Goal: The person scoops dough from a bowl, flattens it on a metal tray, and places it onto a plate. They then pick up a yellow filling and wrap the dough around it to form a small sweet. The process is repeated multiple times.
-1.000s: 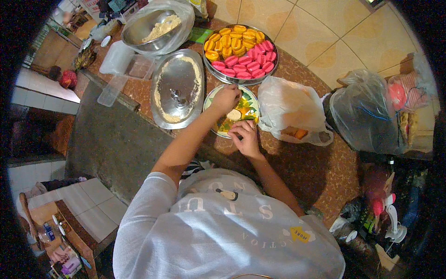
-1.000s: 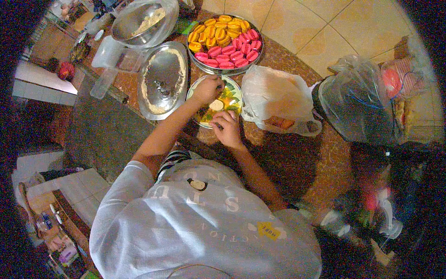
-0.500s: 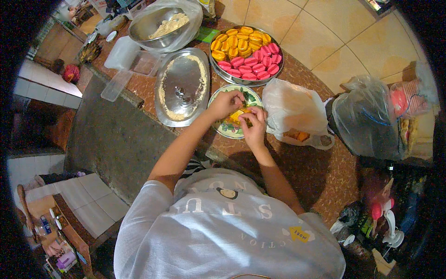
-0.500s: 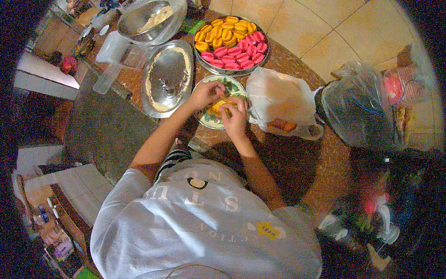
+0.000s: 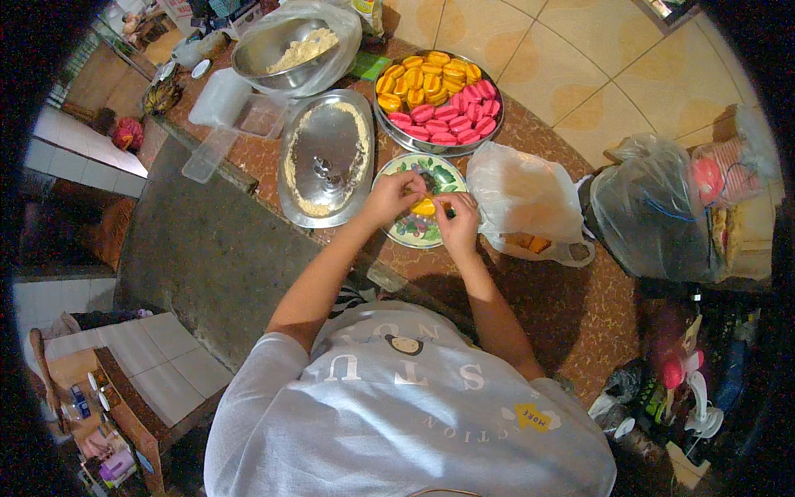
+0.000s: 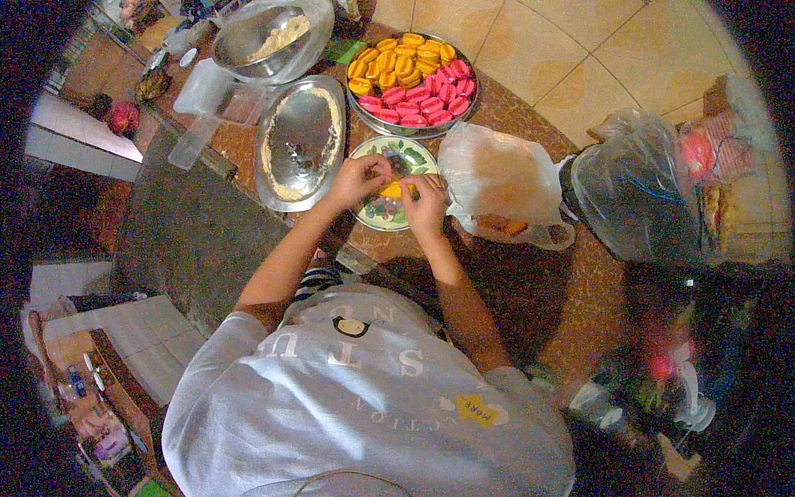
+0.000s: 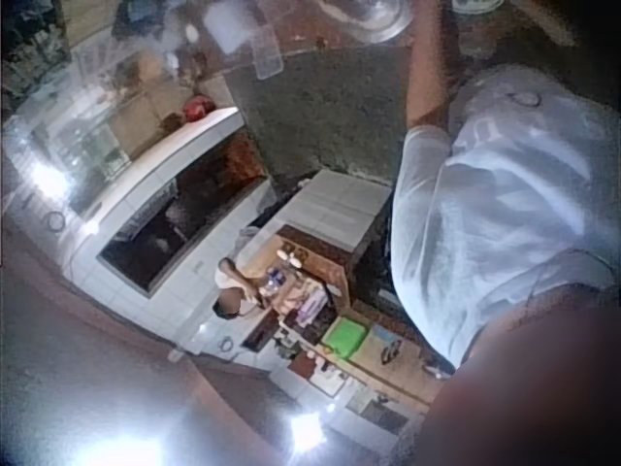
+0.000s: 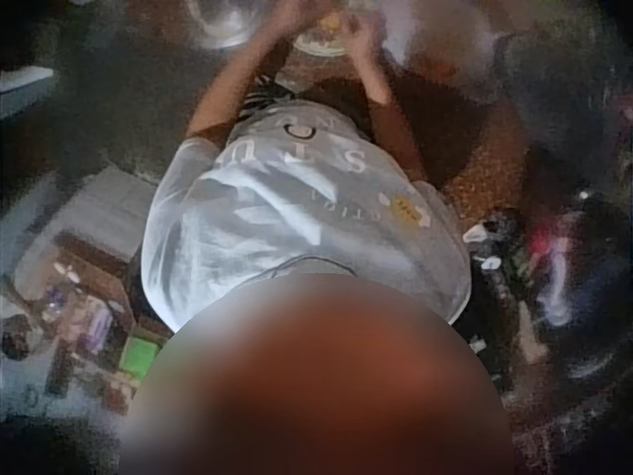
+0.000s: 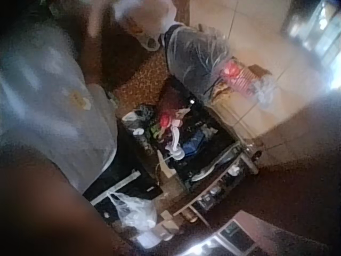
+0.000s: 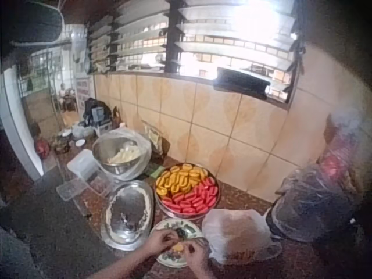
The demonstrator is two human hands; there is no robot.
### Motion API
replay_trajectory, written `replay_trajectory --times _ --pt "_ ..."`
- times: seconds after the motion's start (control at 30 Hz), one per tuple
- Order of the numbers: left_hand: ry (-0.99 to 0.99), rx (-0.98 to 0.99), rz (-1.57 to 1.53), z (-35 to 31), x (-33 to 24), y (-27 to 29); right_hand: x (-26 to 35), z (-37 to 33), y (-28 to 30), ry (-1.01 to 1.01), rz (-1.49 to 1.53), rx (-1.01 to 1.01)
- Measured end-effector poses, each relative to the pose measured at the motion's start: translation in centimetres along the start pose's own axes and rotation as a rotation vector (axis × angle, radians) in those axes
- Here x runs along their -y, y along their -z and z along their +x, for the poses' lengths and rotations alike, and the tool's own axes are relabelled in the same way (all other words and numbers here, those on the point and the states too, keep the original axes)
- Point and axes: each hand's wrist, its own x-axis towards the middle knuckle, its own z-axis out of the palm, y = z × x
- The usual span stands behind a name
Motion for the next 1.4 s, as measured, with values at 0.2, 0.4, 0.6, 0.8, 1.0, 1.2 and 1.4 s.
replay_trajectory --times 0.2,0.4,0.6,0.8,1.0,1.2,1.4 --pt "-0.098 -0.004 0.021 -0.5 -0.7 0.4 -0.5 0.0 -0.3 -0.026 0.038 0.014" --pt "-0.112 -0.041 0.195 -0.7 -0.1 -0.5 -0.1 0.0 -0.4 -0.211 0.134 0.087" --pt "-0.077 -0.071 0.176 -0.7 0.9 -1.1 0.9 0.4 0.0 -0.160 0.143 0.156" --pt "-0.052 -0.091 0.056 -0.9 -0.2 -0.9 -0.4 0.7 0.4 -0.196 0.099 0.213" --pt "-0.203 -0.117 0.197 -1.8 0.2 -0.7 -1.1 0.9 0.4 -0.063 0.038 0.197" --pt "-0.125 -0.227 0.194 -2.4 0.9 -0.8 -0.9 0.8 0.6 -0.031 0.067 0.184" --pt "-0.168 -0.251 0.226 -2.2 0.7 -0.6 -0.6 0.5 0.3 -0.016 0.068 0.129"
